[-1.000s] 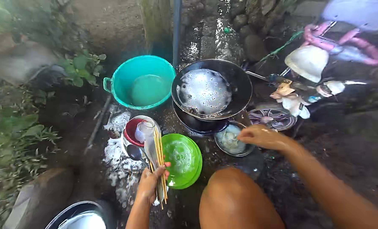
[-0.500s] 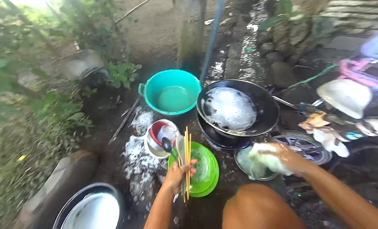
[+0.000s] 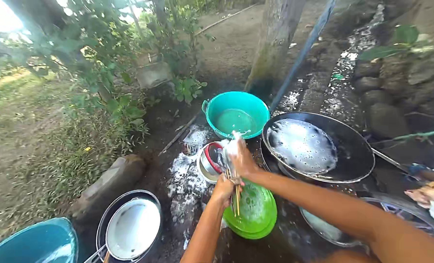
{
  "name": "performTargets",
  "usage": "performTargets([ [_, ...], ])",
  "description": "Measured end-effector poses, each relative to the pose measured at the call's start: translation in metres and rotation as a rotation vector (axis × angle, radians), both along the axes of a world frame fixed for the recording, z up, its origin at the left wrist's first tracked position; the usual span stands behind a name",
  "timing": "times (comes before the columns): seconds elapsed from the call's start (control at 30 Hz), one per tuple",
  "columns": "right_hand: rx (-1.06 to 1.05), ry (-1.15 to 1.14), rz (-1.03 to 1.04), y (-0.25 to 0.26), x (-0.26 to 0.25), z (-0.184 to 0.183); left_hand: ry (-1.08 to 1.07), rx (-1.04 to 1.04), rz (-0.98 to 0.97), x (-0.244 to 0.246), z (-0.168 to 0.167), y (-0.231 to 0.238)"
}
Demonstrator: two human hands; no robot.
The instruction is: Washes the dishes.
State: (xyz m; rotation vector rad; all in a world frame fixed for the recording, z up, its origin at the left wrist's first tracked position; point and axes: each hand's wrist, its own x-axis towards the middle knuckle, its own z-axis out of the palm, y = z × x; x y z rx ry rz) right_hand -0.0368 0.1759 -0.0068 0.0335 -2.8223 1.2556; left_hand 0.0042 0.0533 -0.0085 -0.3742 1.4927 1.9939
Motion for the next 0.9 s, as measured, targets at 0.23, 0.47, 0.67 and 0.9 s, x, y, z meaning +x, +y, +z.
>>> performTargets([
  [0.23, -0.003, -0.133, -0.055, 0.014, -0.029, 0.008, 0.000, 0.057, -0.045, 0.007, -0.019, -0.007],
  [0.47, -0.148, 0.089, -0.003, 0.010, -0.014, 0.013, -0.064, 0.090, 0.228, -0.002, -0.020, -0.007],
  [0.67, -0.084, 0.126, 0.069, 0.011, -0.030, -0.011, 0.013, -0.019, 0.142, 0.009, -0.022, 0.002],
  [0.9, -0.543, -0.150, -0.139, 0.038, -0.064, 0.022, 0.030, 0.145, -0.065, 0.007, -0.018, -0.016],
])
